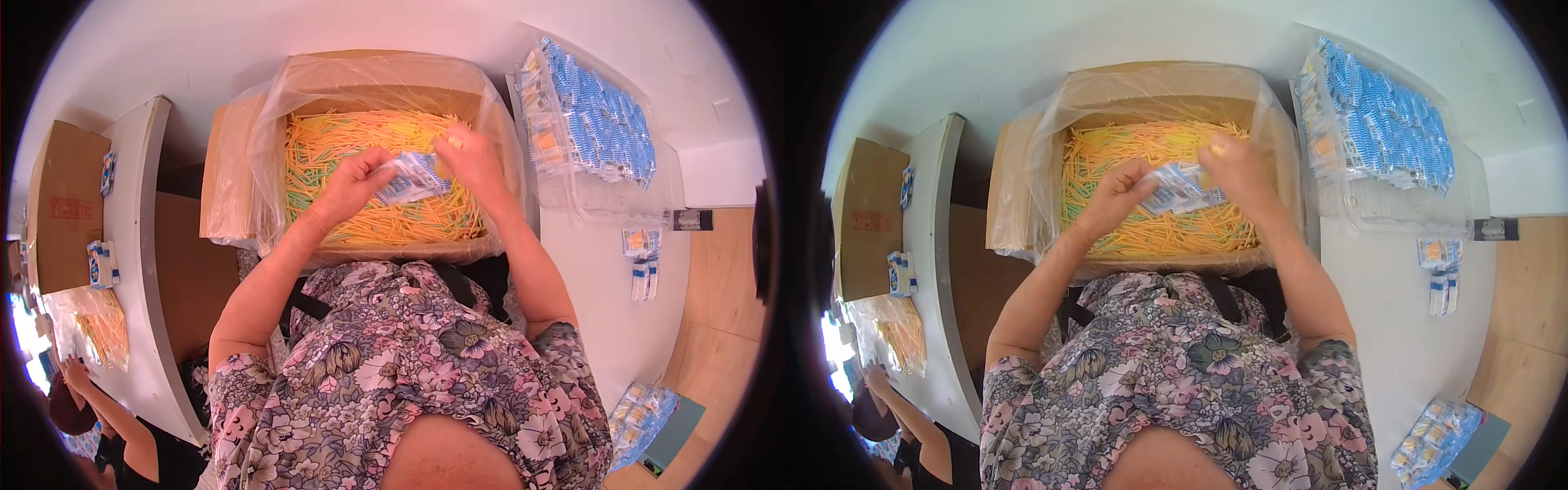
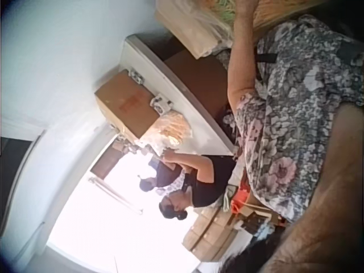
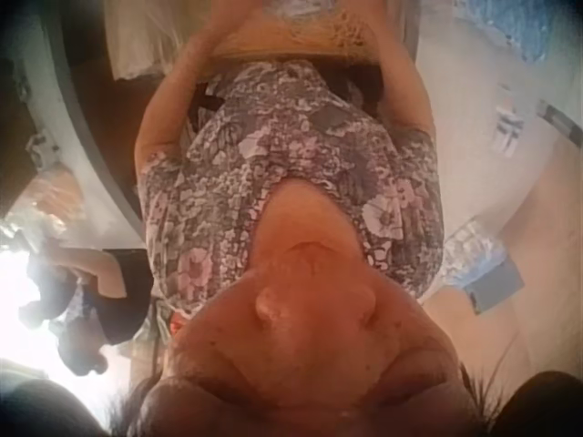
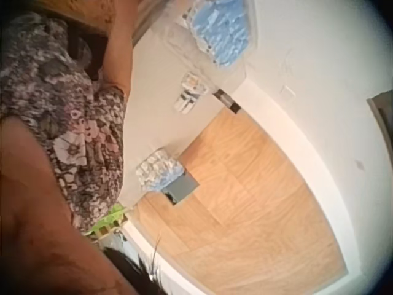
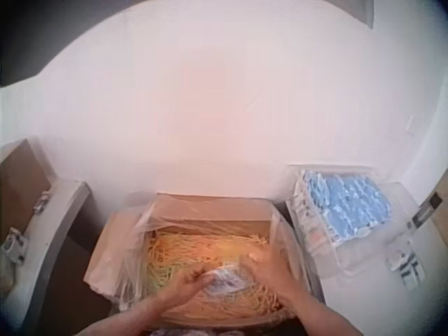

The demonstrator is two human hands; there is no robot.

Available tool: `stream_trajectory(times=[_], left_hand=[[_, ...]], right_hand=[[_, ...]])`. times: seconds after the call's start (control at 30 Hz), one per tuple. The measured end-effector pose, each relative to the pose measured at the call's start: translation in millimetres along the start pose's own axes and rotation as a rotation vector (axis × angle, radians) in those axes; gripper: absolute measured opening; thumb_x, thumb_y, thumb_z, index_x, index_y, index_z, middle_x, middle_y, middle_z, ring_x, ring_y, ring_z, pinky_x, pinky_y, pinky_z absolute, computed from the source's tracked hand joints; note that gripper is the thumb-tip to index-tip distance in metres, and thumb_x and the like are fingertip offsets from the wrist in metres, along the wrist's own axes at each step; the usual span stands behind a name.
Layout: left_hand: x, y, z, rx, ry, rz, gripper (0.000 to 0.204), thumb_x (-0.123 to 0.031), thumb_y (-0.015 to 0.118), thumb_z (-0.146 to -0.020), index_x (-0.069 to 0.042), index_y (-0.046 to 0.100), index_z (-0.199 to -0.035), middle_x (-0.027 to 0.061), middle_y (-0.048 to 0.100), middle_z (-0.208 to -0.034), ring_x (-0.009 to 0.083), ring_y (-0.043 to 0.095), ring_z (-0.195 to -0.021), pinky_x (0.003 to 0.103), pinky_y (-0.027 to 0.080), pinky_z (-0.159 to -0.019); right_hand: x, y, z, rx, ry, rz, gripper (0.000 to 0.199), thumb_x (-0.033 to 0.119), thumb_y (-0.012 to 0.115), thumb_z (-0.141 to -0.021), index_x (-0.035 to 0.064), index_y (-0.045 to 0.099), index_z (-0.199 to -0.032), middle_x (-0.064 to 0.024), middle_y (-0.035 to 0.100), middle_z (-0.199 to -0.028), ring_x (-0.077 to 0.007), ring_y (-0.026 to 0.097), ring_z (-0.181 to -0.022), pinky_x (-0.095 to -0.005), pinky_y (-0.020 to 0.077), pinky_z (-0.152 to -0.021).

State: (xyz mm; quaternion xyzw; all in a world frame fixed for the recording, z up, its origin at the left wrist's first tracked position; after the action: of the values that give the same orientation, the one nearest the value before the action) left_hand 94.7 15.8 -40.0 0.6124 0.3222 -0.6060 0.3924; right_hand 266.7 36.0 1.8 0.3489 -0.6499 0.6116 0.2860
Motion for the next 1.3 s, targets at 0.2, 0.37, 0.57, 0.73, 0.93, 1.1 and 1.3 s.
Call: stream_trajectory(times=[0.2, 0.37, 0.57, 0.73, 0.93, 1.1, 1.3], left_hand=[[5, -7, -9, -0.055, 0.015, 0.069, 0.012, -0.01, 0.057, -0.091, 0.0, 0.064, -0.093, -0.0025, 0.061, -0.08, 0.004, 0.054, -0.074, 0.021, 0.046, -0.068], [5, -13, -5, -0.109, 0.03, 0.011, 0.012, -0.01, 0.06, -0.089, 0.0, 0.066, -0.092, -0.0016, 0.063, -0.079, 0.0053, 0.055, -0.075, 0.022, 0.046, -0.071], [5, -15, -7, -0.149, 0.024, 0.148, 0.013, -0.01, 0.061, -0.089, 0.001, 0.066, -0.092, -0.0003, 0.065, -0.08, 0.0053, 0.056, -0.076, 0.022, 0.046, -0.072], [0, -5, -7, -0.024, 0.045, 0.062, 0.016, -0.012, 0.06, -0.09, 0.001, 0.066, -0.097, 0.0007, 0.066, -0.087, 0.0057, 0.057, -0.077, 0.023, 0.047, -0.073], [-4, 4, -4, 0.007, -0.092, 0.165, 0.017, -0.013, 0.058, -0.09, -0.001, 0.067, -0.099, 0.0, 0.066, -0.086, 0.0066, 0.057, -0.08, 0.024, 0.046, -0.076], [10, -15, -9, -0.069, 0.023, 0.035, 0.015, -0.012, 0.061, -0.089, 0.001, 0.068, -0.093, 0.0002, 0.066, -0.081, 0.0062, 0.058, -0.076, 0.023, 0.047, -0.071], [7, -17, -10, -0.078, 0.033, 0.141, 0.01, -0.004, 0.068, -0.081, 0.002, 0.069, -0.089, 0.0003, 0.067, -0.078, 0.0055, 0.059, -0.073, 0.021, 0.048, -0.067]], right_hand=[[-28, 62, 67, 0.608, -0.108, 0.625, 0.021, 0.02, 0.062, -0.083, 0.0001, 0.058, -0.079, -0.0075, 0.055, -0.063, -0.0139, 0.053, -0.06, -0.031, 0.0429, -0.057], [-9, 8, 41, 0.436, 0.15, -0.17, 0.017, 0.018, 0.066, -0.083, 0.0026, 0.06, -0.079, -0.0013, 0.057, -0.066, -0.0076, 0.052, -0.063, -0.0262, 0.0415, -0.057], [26, 0, 25, 0.422, 0.151, -0.405, 0.017, 0.018, 0.068, -0.082, 0.0044, 0.061, -0.075, 0.0038, 0.054, -0.066, -0.0041, 0.046, -0.063, -0.0229, 0.0379, -0.056], [30, 14, 27, 0.404, 0.043, -0.003, 0.029, 0.03, 0.068, -0.08, 0.0014, 0.063, -0.079, -0.0044, 0.052, -0.059, -0.009, 0.047, -0.057, -0.0281, 0.0377, -0.052], [33, 13, 21, 0.381, 0.04, -0.045, 0.024, 0.022, 0.064, -0.083, -0.0003, 0.06, -0.077, 0.0006, 0.051, -0.063, -0.0051, 0.046, -0.061, -0.0249, 0.0369, -0.054], [21, 15, 19, 0.419, 0.059, -0.092, 0.018, 0.018, 0.065, -0.084, 0.0046, 0.06, -0.073, 0.0036, 0.051, -0.063, -0.0037, 0.047, -0.06, -0.0221, 0.0373, -0.052], [12, 11, 22, 0.368, 0.299, -0.895, 0.009, 0.012, 0.065, -0.085, 0.0072, 0.06, -0.08, 0.0029, 0.056, -0.067, -0.0041, 0.053, -0.056, -0.0178, 0.0413, -0.05]])
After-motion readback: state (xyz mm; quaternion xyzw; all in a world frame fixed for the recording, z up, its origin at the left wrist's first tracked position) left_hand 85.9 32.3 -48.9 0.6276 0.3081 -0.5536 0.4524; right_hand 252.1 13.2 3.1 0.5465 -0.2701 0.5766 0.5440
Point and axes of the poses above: each hand's wrist, its own z-axis away from the middle knuckle, its own y-axis out of the palm, x = y × z, the point moved 9 cm from there along -z, towards the middle knuckle
